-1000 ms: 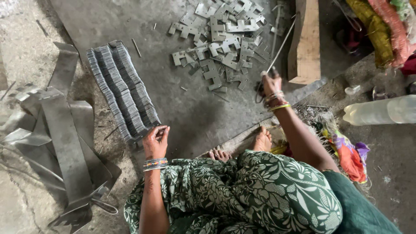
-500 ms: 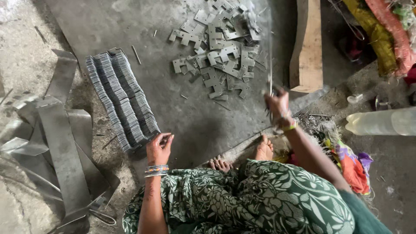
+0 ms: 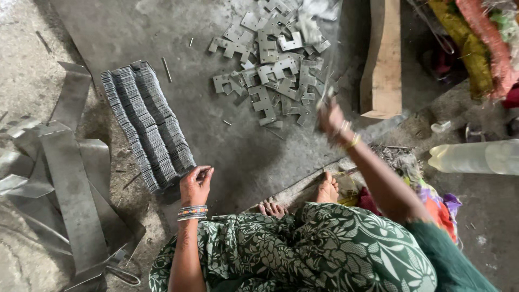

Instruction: The person sits on the floor and assembles small metal brackets by hand, picking up pieces from a pile and stacking them into neat rows. The person occasionally uses a long metal rod to move parts around.

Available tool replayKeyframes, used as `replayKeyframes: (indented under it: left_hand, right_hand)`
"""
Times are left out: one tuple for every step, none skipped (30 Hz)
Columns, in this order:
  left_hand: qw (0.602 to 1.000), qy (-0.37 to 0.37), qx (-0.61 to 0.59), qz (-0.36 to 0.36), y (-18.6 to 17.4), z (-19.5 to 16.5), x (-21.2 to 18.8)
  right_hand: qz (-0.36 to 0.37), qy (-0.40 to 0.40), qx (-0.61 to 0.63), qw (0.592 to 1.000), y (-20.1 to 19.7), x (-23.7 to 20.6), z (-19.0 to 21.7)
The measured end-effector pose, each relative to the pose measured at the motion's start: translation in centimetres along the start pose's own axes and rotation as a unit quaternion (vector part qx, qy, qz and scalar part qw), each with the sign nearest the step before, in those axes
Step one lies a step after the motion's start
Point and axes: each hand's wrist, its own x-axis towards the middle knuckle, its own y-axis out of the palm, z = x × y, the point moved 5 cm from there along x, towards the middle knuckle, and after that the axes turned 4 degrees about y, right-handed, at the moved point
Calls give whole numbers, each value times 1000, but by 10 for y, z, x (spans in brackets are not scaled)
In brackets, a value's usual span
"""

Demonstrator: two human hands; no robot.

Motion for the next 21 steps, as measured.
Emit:
replayKeyframes:
  left_hand:
    - [1000, -2, -4, 0, 0, -1, 0]
    - [1000, 3, -17, 6, 1, -4, -1]
    - [1000, 7, -28, 10, 1, -7, -2]
    - [999, 13, -38, 14, 1, -9, -3]
    - [999, 7, -31, 12, 0, -11, -5]
    - [1000, 1, -24, 11, -2, -12, -8]
    - [1000, -9, -18, 9, -4, -13, -11]
    - [1000, -1, -26, 5, -7, -15, -15]
    - [999, 8, -32, 0, -11, -17, -18]
    - [999, 14, -38, -3, -15, -18, -22]
    - [999, 1, -35, -1, -18, -17, -26]
    - [999, -9, -34, -1, -21, -15, -28]
    - [999, -16, -34, -4, -24, -13, -29]
    - [999, -4, -41, -14, -26, -12, -30]
    - [999, 5, -49, -23, -28, -11, -30]
    - [998, 13, -55, -31, -29, -10, -30]
    - [998, 12, -55, -35, -29, -7, -29]
    - [998, 12, -55, -38, -29, -5, -28]
    - [998, 14, -55, -40, -28, -4, -27]
    - [998, 11, -47, -43, -28, -2, -25]
    - [998, 8, -40, -44, -28, 0, -24]
  right_hand:
    - [-6, 36, 39, 999, 12, -33, -10]
    - [-32, -87, 14, 996, 18, -58, -1]
    - [-106, -206, -49, 972, 16, -84, 9]
    - [-171, -325, -103, 924, 16, -110, 20]
    - [-96, -185, -23, 978, 18, -114, 10]
    - [-7, -42, 61, 997, 23, -121, -2]
    - [89, 100, 145, 980, 31, -132, -11]
    - [50, 93, 152, 983, 24, -135, -6]
    - [12, 84, 160, 983, 16, -134, -2]
    - [-24, 78, 168, 982, 9, -135, 1]
    - [-26, 79, 170, 982, 7, -136, 4]
    - [-30, 76, 171, 982, 4, -131, 8]
    - [-36, 70, 173, 982, 2, -122, 12]
    - [-48, 69, 170, 982, 0, -112, 16]
    - [-60, 71, 166, 982, -2, -99, 18]
    - [-61, 86, 259, 960, 0, -80, 20]
    - [-62, 103, 349, 929, 3, -59, 22]
    - [-60, 34, 332, 941, 0, -37, 34]
    - [-58, -35, 314, 947, -3, -18, 48]
    - [-58, -18, 262, 963, -4, -2, 60]
    - [-60, 11, 171, 983, -4, 6, 70]
